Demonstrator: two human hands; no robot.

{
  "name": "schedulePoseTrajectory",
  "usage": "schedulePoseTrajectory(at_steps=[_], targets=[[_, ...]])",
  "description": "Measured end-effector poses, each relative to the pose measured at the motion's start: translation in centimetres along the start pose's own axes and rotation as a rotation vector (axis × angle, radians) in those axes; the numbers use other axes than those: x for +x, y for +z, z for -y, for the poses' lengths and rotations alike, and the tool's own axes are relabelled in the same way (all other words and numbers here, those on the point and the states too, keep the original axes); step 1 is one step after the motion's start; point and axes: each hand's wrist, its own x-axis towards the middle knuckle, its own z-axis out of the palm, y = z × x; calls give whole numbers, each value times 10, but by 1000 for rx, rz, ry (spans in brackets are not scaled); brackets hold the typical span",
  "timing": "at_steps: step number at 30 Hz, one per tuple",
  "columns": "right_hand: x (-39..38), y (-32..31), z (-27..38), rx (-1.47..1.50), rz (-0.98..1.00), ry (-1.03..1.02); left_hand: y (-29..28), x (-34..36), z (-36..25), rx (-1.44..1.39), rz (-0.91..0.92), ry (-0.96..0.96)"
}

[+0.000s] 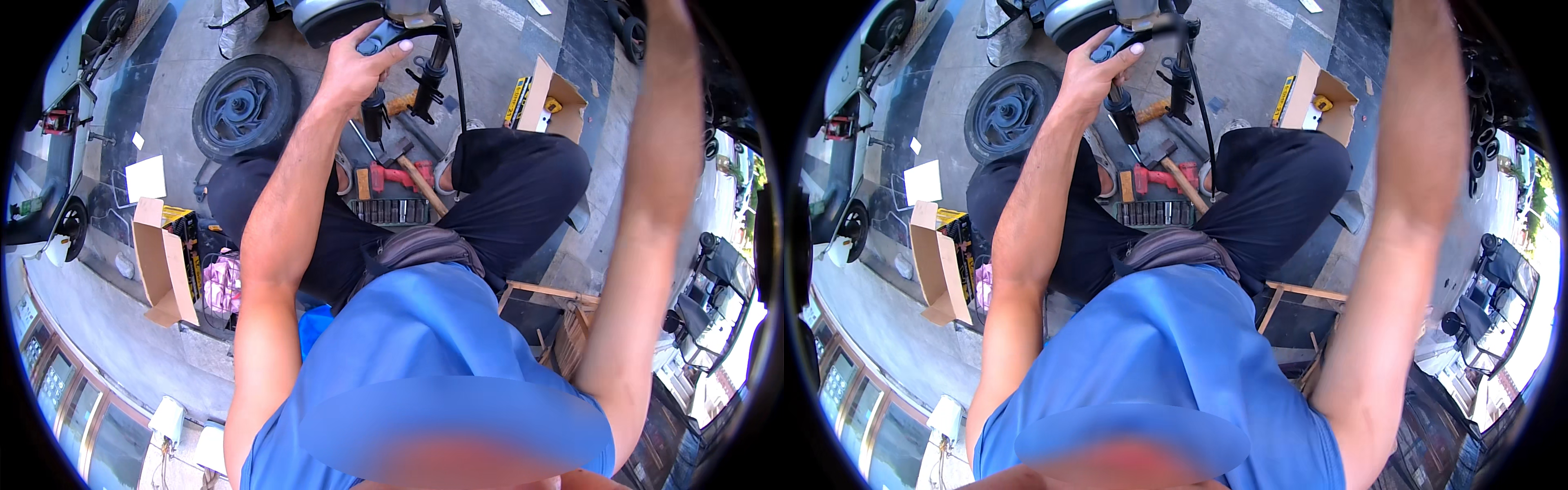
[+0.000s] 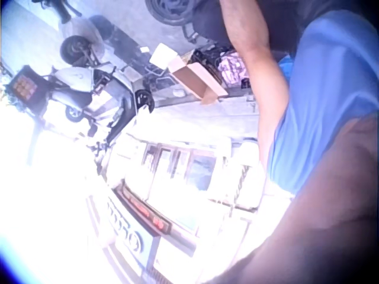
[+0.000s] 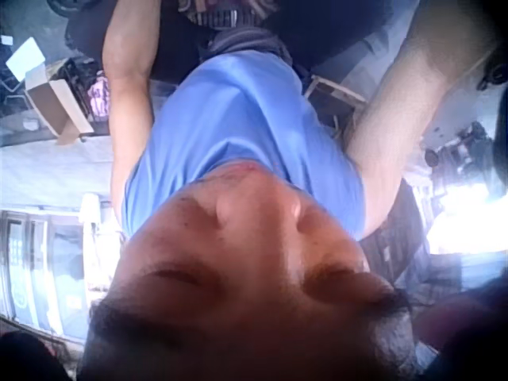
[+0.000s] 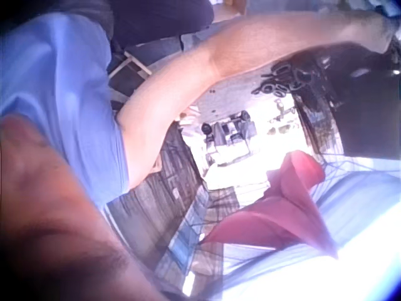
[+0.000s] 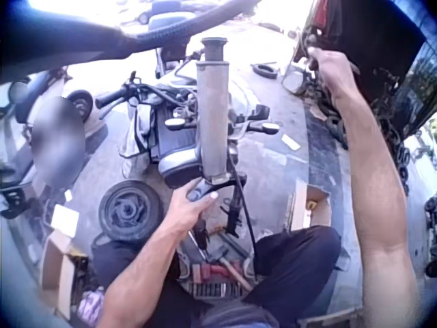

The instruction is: The person applies oil to a motorcycle fork from a small bottle and wipes the metal surface by hand using a rag.

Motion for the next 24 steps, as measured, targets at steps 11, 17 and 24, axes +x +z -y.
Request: schedulePoseTrajectory(at_steps=[11,17,24], targets=[[-256,431,-227,-212,909,-120,11,-7,-22,6,-90,-174],[-289,467,-218,-7,901,-101,5,-19,-16,-76,-114,-161],[-185,400,-283,-110,643,-15,13,-2,-23,-38,-41,-184]])
